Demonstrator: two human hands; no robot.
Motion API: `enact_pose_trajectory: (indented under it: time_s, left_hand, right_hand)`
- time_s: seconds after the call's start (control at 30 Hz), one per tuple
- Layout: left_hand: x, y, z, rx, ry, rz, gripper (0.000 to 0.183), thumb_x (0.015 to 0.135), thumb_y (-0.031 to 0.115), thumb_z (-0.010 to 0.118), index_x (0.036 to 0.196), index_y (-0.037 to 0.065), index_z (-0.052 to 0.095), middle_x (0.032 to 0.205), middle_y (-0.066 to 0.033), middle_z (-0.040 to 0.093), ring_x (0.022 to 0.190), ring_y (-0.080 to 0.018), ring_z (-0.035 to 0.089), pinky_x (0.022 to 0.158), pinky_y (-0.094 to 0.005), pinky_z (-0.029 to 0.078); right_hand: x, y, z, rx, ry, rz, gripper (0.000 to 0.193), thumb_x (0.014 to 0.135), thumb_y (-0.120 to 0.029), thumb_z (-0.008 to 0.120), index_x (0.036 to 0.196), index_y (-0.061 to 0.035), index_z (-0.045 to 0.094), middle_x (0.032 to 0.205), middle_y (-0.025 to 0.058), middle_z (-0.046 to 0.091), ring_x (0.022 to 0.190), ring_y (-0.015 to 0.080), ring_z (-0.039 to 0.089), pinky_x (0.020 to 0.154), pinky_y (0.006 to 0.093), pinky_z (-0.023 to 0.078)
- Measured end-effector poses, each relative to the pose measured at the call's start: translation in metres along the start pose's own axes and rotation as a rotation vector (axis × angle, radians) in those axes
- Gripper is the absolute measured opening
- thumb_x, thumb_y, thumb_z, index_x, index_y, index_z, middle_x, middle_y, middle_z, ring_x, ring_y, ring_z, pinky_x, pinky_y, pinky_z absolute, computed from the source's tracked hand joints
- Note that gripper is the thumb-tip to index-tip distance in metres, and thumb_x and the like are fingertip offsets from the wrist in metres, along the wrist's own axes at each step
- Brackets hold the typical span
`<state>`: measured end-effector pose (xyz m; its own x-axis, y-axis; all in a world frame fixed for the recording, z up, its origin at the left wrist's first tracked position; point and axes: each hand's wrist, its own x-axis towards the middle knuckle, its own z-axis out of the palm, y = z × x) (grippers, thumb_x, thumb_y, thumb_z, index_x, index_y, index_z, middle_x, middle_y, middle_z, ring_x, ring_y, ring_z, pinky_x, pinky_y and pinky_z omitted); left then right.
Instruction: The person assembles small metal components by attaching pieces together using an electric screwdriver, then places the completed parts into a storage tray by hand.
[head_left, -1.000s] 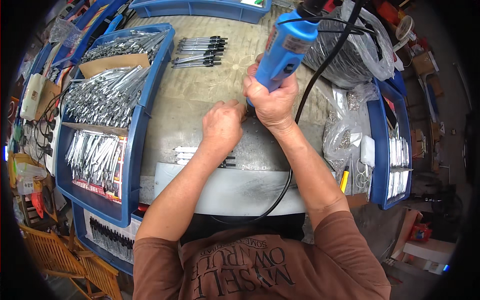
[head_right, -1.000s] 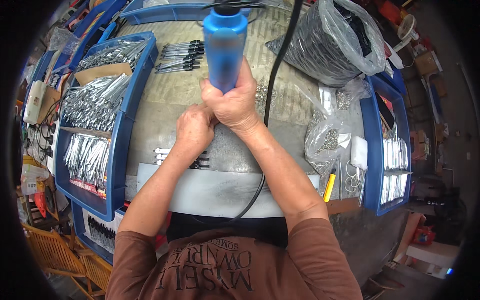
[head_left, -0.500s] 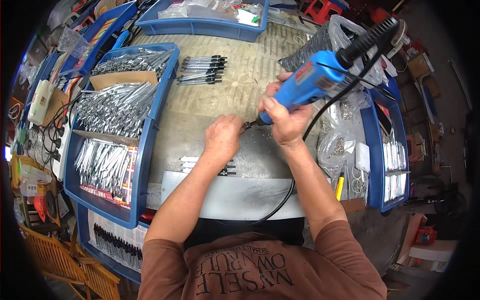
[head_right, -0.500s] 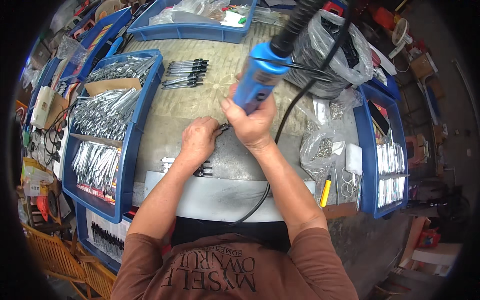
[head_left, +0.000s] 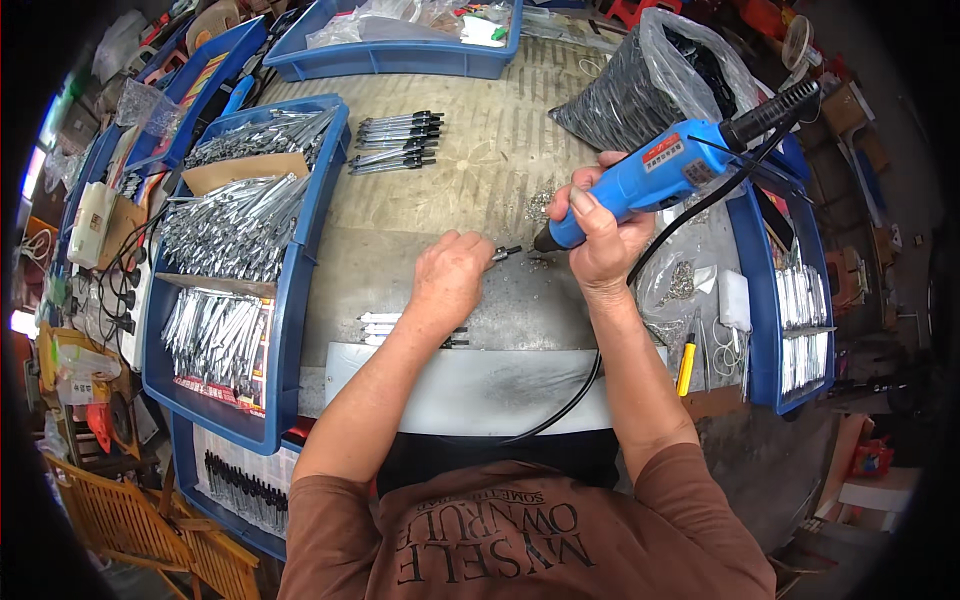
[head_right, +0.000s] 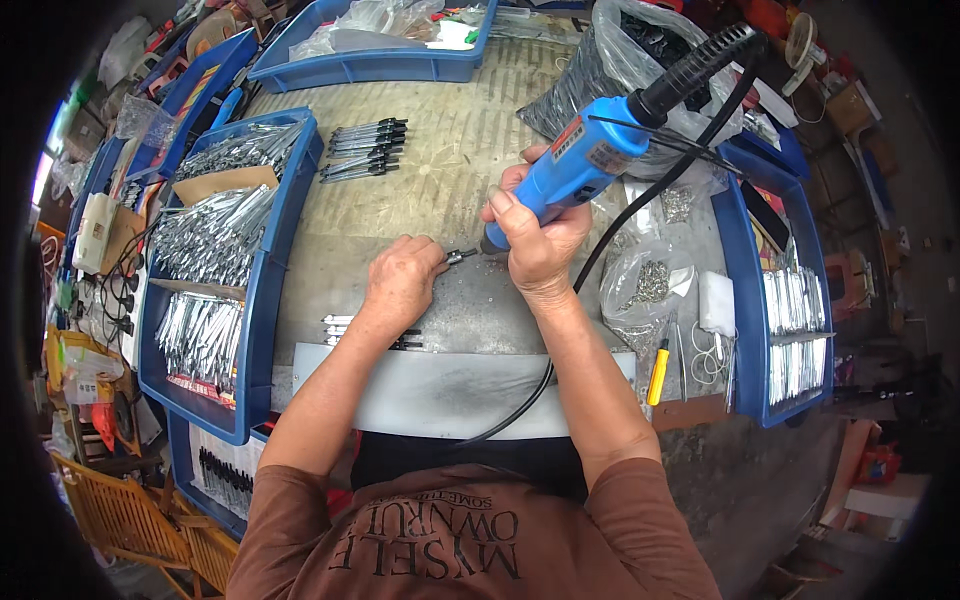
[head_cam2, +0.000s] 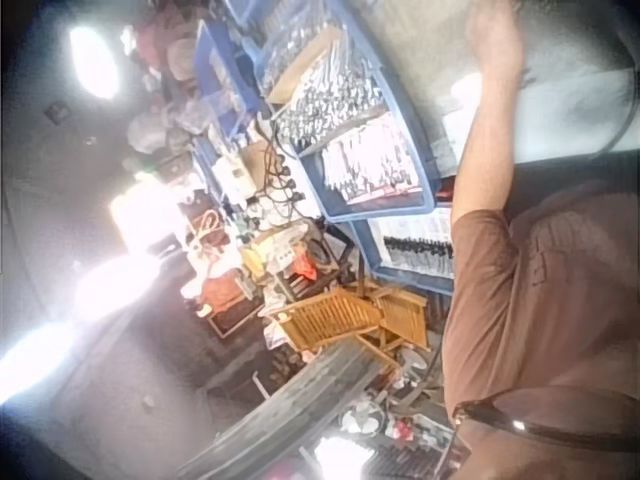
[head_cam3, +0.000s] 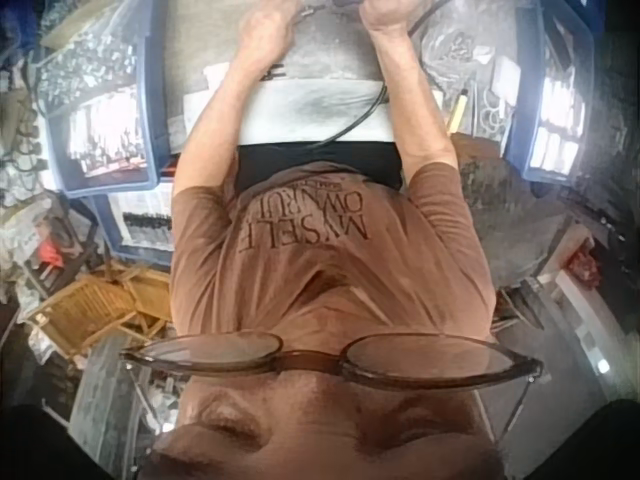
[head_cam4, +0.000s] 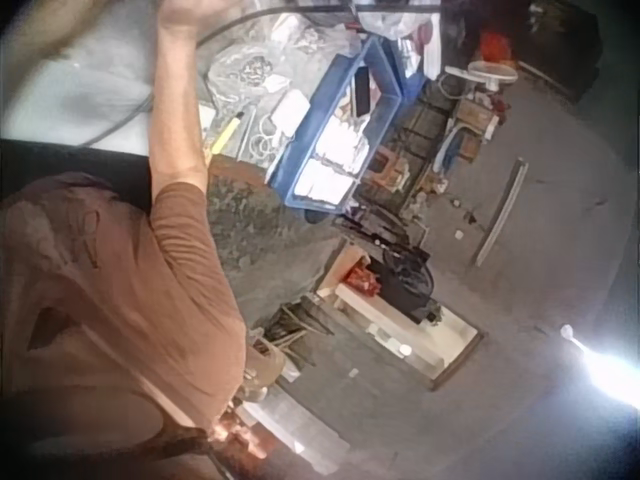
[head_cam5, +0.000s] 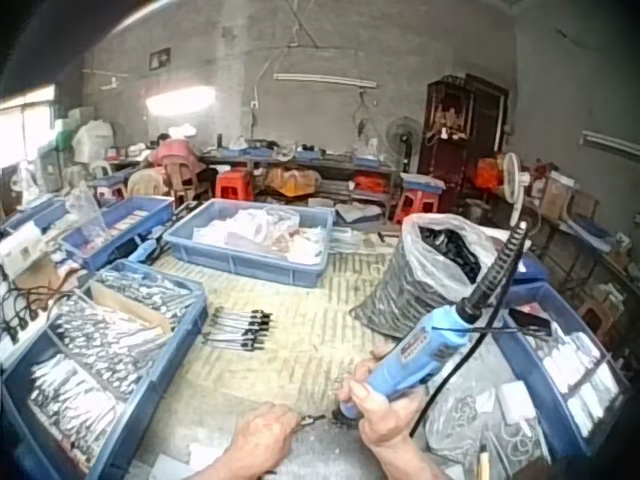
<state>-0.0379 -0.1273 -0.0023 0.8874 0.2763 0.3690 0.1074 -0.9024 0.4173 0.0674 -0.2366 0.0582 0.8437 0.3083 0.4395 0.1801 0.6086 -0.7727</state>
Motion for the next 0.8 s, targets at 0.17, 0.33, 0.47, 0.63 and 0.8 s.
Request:
enact_pose_trajectory:
  time_s: [0.17,0.33,0.47,0.63,0.8]
  left_hand:
    - [0.001,0.002,0.0,0.038,-0.01,0.02,0.005,0.07,0.011,0.061,0.07,0.007,0.057,0.071,-0.0057,0.054,0.072,-0.0261,0.053,0.061,-0.0384,0.045]
    - [0.001,0.002,0.003,0.072,-0.013,0.001,0.004,0.07,0.011,0.06,0.069,0.008,0.058,0.072,-0.0048,0.056,0.072,-0.0255,0.054,0.062,-0.0376,0.045]
    - [0.002,0.002,0.003,0.072,-0.01,-0.01,0.004,0.07,0.011,0.061,0.069,0.008,0.059,0.073,-0.0044,0.056,0.072,-0.0251,0.054,0.062,-0.0372,0.045]
    - [0.002,0.0,0.004,0.049,-0.031,-0.033,0.004,0.07,0.012,0.062,0.069,0.008,0.059,0.073,-0.0034,0.056,0.073,-0.0246,0.054,0.064,-0.0369,0.046]
    - [0.003,0.002,0.003,0.012,-0.027,-0.049,0.004,0.069,0.011,0.062,0.07,0.008,0.06,0.073,-0.0033,0.056,0.074,-0.0247,0.054,0.064,-0.0372,0.046]
  right_hand:
    - [0.001,0.001,-0.003,0.021,-0.007,0.015,0.042,0.068,-0.004,0.062,0.105,0.0036,0.044,0.074,0.0069,0.053,0.056,0.0133,0.053,0.052,0.027,0.047]
    - [0.001,0.005,-0.003,0.059,-0.02,-0.007,0.042,0.069,-0.002,0.061,0.106,0.0031,0.043,0.075,0.0069,0.052,0.057,0.0135,0.054,0.052,0.0272,0.047]
    - [0.0,0.005,0.002,0.08,-0.035,0.013,0.043,0.068,-0.003,0.062,0.107,0.0032,0.042,0.076,0.0069,0.052,0.058,0.0135,0.054,0.053,0.0274,0.047]
    - [0.001,0.019,0.012,0.032,-0.084,0.019,0.042,0.069,-0.004,0.062,0.106,0.0028,0.043,0.075,0.0072,0.052,0.057,0.0146,0.054,0.053,0.0282,0.046]
    - [0.002,0.023,0.017,-0.021,-0.115,0.024,0.042,0.069,-0.006,0.062,0.106,0.0026,0.045,0.075,0.0078,0.052,0.055,0.0162,0.055,0.052,0.0293,0.046]
